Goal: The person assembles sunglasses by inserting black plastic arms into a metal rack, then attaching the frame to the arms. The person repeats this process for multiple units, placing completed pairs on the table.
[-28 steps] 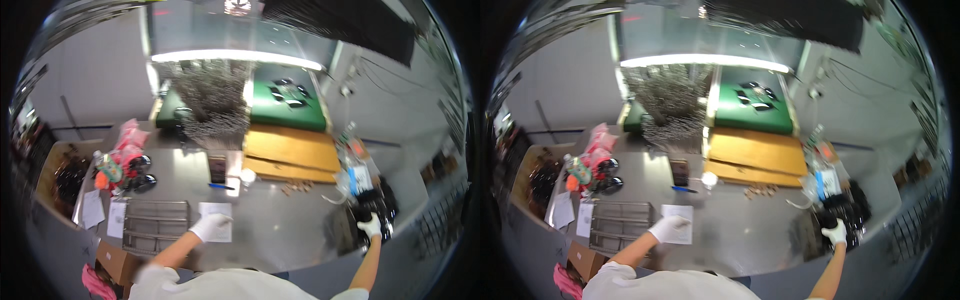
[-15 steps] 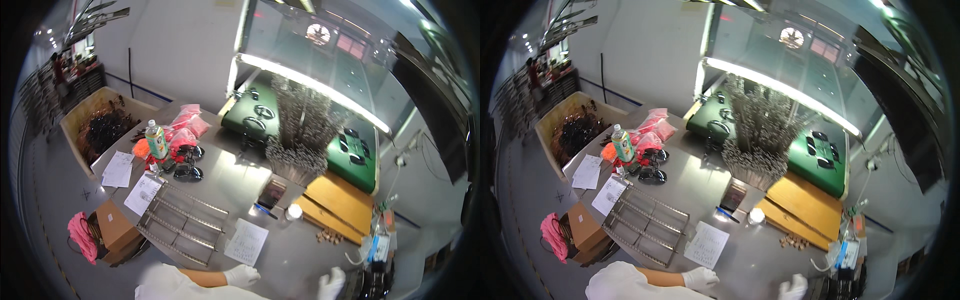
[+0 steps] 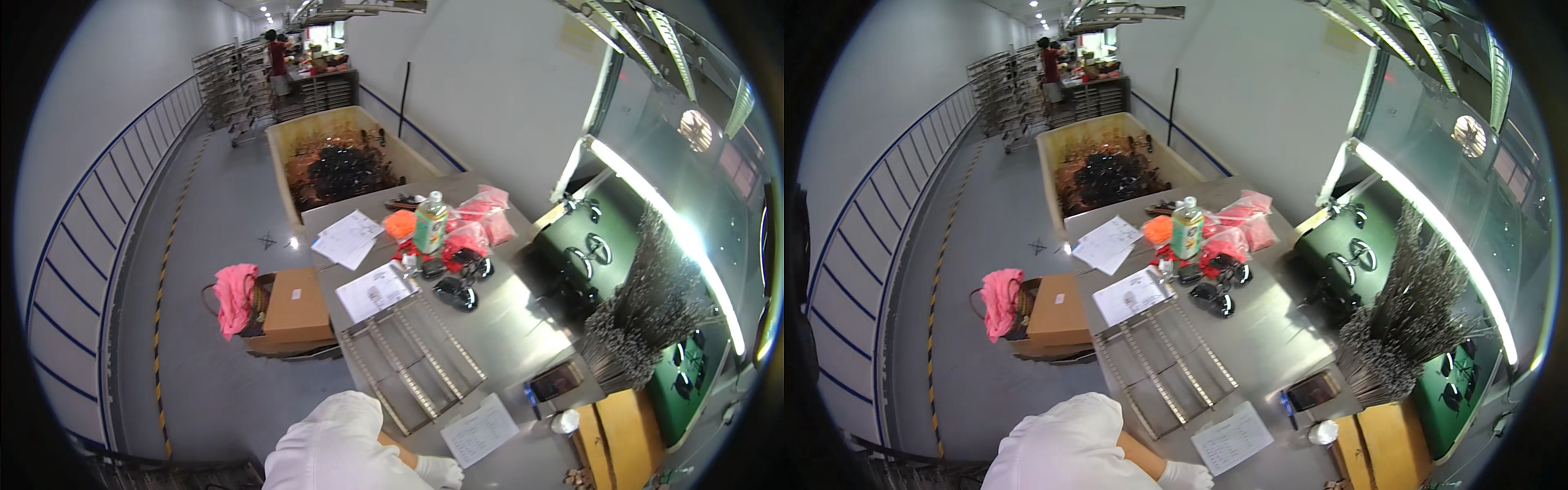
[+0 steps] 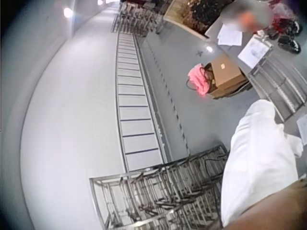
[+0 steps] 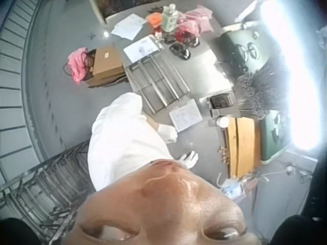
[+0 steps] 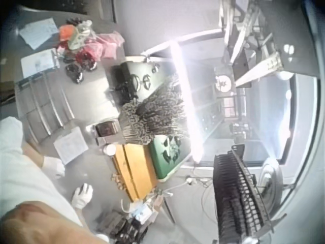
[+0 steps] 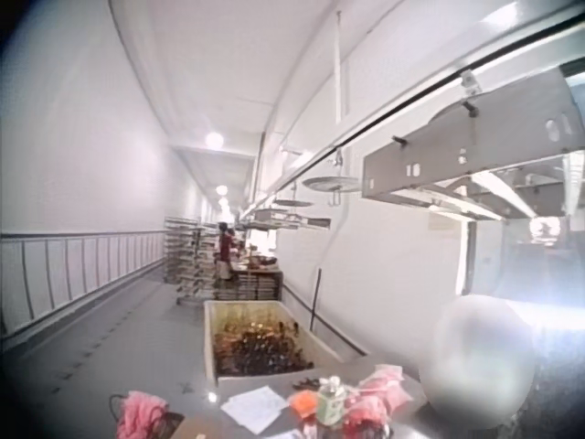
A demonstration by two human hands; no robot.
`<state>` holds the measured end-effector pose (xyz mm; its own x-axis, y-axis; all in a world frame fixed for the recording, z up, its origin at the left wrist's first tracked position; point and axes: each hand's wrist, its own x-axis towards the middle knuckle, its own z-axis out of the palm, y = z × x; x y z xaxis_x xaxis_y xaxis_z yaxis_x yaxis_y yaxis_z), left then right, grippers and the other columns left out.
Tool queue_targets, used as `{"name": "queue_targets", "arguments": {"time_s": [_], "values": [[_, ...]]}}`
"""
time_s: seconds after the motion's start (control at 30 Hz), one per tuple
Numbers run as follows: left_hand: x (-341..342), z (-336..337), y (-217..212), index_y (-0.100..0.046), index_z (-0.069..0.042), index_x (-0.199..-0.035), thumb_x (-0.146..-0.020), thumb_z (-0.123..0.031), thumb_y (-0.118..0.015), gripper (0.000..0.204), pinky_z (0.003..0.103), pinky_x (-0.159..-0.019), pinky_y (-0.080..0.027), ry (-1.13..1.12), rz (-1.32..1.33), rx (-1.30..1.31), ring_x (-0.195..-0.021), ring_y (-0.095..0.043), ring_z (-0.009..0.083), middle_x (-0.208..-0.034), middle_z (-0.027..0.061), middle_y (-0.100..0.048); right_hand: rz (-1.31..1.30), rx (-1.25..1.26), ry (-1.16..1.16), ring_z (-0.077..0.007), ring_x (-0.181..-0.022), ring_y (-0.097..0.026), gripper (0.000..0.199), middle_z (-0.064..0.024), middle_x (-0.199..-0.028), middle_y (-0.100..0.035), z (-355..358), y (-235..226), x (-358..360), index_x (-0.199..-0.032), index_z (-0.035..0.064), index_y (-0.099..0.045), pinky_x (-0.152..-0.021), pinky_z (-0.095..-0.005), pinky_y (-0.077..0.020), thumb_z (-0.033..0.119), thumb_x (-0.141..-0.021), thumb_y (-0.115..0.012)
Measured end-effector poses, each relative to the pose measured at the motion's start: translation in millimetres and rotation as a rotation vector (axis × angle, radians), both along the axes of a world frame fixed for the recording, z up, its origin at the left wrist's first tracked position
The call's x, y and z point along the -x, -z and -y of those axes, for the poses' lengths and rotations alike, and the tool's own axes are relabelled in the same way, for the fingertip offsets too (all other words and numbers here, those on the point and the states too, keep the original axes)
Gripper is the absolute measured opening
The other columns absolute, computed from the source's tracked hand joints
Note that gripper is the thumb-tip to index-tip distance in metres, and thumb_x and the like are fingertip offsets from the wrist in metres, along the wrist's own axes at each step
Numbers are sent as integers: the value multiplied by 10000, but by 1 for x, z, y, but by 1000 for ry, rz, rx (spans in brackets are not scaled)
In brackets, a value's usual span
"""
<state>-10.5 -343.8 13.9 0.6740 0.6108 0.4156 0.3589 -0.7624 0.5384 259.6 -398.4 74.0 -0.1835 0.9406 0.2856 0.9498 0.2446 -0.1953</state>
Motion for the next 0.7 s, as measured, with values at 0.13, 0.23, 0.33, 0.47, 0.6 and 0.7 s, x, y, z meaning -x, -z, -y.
{"name": "queue_targets", "arguments": {"time_s": [0.13, 0.23, 0.33, 0.47, 0.6, 0.7], "values": [[-1, 4, -6, -636, -87, -813, -809, -186, -657, 101, 452, -698, -492, -27, 87, -19, -752, -628, 331, -787, 108, -610, -33, -28, -2, -471, -1279, -540, 438, -298, -1396, -561, 7, -12, 6, -1317, -6, -637, -1092, -562, -436, 212, -937, -650], [-1, 14, 0, -655, -91, -784, -787, -187, -656, 96, 456, -760, -502, -140, 116, -39, -802, -639, 331, -815, 121, -633, -70, 47, 54, -459, -1325, -507, 433, -291, -1426, -547, 17, -23, 15, -1347, -8, -622, -1149, -545, -376, 223, -981, -598], [11, 45, 3, -679, -97, -797, -797, -209, -648, 116, 457, -782, -516, -274, 149, 8, -831, -659, 326, -846, 111, -664, -77, -89, 52, -443, -1335, -484, 426, -283, -1424, -524, 10, 30, -11, -1322, -37, -583, -1164, -481, -370, 58, -908, -611], [42, 63, -5, -668, -108, -873, -847, -264, -635, 162, 421, -708, -513, -214, -254, -72, -777, -667, 302, -826, 88, -665, -161, -8, 117, -408, -1354, -488, 424, -247, -1443, -540, 20, 28, -7, -1321, 4, -601, -1146, -488, -379, 85, -906, -624], [38, 63, -10, -602, -119, -811, -896, -311, -643, 214, 425, -645, -465, -272, -154, -289, -708, -626, 274, -748, 73, -601, -106, -79, 92, -400, -1351, -495, 404, -210, -1425, -570, 16, 44, -15, -1307, 24, -617, -1142, -490, -385, 108, -912, -630], [40, 64, -15, -583, -125, -784, -899, -313, -647, 230, 399, -644, -438, -264, -147, -381, -683, -592, 250, -723, 60, -563, -106, -104, 110, -403, -1335, -514, 374, -215, -1395, -593, 13, 46, -12, -1271, 22, -627, -1137, -497, -391, 99, -905, -631]]}}
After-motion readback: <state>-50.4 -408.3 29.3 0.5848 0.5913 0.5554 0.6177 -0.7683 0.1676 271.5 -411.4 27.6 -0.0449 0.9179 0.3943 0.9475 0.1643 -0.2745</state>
